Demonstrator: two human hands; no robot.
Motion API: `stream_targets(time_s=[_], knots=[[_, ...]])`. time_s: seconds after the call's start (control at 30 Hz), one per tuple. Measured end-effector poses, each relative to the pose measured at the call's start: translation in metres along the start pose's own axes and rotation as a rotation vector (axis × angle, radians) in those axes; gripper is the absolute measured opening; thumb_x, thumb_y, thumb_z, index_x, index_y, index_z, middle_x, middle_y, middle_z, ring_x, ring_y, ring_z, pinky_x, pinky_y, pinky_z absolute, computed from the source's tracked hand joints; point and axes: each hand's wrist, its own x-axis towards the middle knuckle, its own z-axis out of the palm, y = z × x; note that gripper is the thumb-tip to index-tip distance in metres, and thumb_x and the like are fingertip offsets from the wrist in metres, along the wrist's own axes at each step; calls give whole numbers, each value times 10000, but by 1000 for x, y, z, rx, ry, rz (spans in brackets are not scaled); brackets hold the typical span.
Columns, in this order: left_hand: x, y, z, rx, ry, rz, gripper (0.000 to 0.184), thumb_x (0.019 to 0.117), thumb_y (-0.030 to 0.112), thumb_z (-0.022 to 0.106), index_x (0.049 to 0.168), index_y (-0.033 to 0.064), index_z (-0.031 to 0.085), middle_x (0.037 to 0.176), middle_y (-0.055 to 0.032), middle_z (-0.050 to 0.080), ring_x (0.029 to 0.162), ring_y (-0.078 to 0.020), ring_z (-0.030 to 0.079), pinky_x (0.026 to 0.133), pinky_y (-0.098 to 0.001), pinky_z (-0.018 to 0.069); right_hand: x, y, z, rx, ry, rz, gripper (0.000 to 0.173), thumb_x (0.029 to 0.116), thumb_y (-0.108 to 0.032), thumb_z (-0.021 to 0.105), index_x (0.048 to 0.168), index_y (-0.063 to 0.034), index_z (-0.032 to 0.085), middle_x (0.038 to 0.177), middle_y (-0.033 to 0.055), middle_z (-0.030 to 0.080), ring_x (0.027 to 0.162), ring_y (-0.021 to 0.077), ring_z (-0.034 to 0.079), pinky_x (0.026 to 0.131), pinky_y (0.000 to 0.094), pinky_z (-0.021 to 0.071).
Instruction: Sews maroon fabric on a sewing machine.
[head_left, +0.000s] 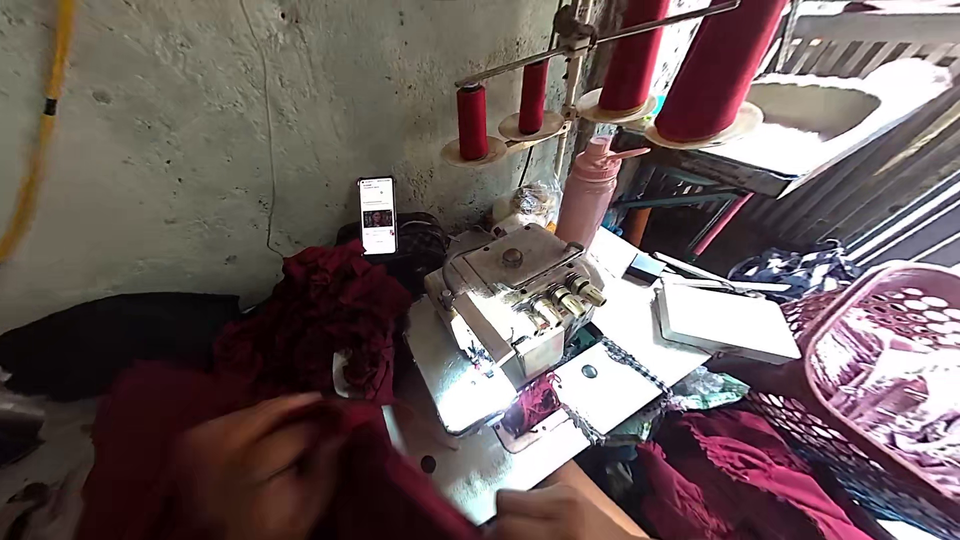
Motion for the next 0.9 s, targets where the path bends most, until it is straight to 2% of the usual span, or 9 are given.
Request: stream_targets(time_s=[0.1, 0.17, 0.27, 0.33, 0.4, 0.47, 0.6, 0.73, 0.9], knots=[[-34, 23, 122, -208, -252, 35, 323, 995, 396, 577, 899, 137, 743, 976, -66, 746, 911, -247, 694, 811, -405, 550, -90, 77, 29, -166, 105, 395, 131, 903, -95, 708, 878, 34, 720, 764, 162, 680, 691, 277, 694, 637, 429, 583], [-55, 44, 159, -326, -378, -20, 330, 976, 411, 580, 862, 151, 749, 911, -29, 730, 865, -220, 667, 780, -387, 528, -135, 111, 38, -183, 171, 560, 168, 914, -111, 706, 912, 53, 741, 850, 180, 735, 801, 292, 738, 759, 465, 606], [-56, 52, 162, -410, -407, -80, 298, 979, 394, 589, 862, 158, 728, 920, 14, 737, 881, -157, 635, 813, -324, 468, -137, 120, 21, -194, 275, 572, 290, 878, -271, 776, 992, -6, 746, 937, 153, 706, 795, 233, 683, 708, 399, 579], [-54, 51, 158, -436, -417, -111, 281, 968, 380, 603, 867, 148, 725, 926, 12, 737, 885, -150, 622, 813, -309, 458, -115, 127, 8, -186, 379, 459, 411, 884, -439, 769, 1137, -120, 711, 1043, 58, 665, 718, 44, 583, 596, 184, 500], [-52, 50, 156, -433, -428, -121, 282, 972, 391, 602, 878, 153, 720, 933, 14, 739, 894, -142, 621, 824, -301, 450, -78, 133, -4, -64, 430, 332, 383, 937, -415, 730, 1228, -171, 678, 1147, 21, 630, 747, -54, 544, 608, 84, 455], [-51, 49, 155, -430, -430, -125, 282, 967, 395, 611, 865, 155, 720, 898, 16, 732, 878, -134, 611, 821, -295, 437, -45, 136, -12, 14, 353, 263, 318, 977, -338, 683, 1252, -178, 696, 1220, 55, 595, 830, -35, 567, 672, 101, 488], [-50, 49, 153, -455, -422, -119, 243, 956, 344, 621, 871, 135, 713, 854, -4, 701, 873, -123, 588, 837, -261, 412, -15, 143, -21, 33, 112, 333, 308, 968, -394, 676, 1177, -174, 729, 1270, 86, 610, 1101, 90, 626, 861, 275, 563], [-49, 51, 152, -447, -411, -110, 245, 993, 354, 586, 905, 147, 683, 879, -3, 677, 902, -116, 564, 854, -251, 379, -14, 146, -25, 193, 125, 364, 268, 940, -352, 727, 1007, -92, 713, 1103, 13, 576, 828, -74, 488, 683, 62, 396], [-51, 56, 147, -293, -339, -140, 286, 978, 453, 603, 880, 207, 711, 849, 6, 642, 978, -165, 560, 925, -325, 360, -23, 138, -9, 152, 385, 378, 179, 905, -256, 760, 856, -89, 716, 1036, -7, 671, 759, -80, 544, 627, 59, 436]])
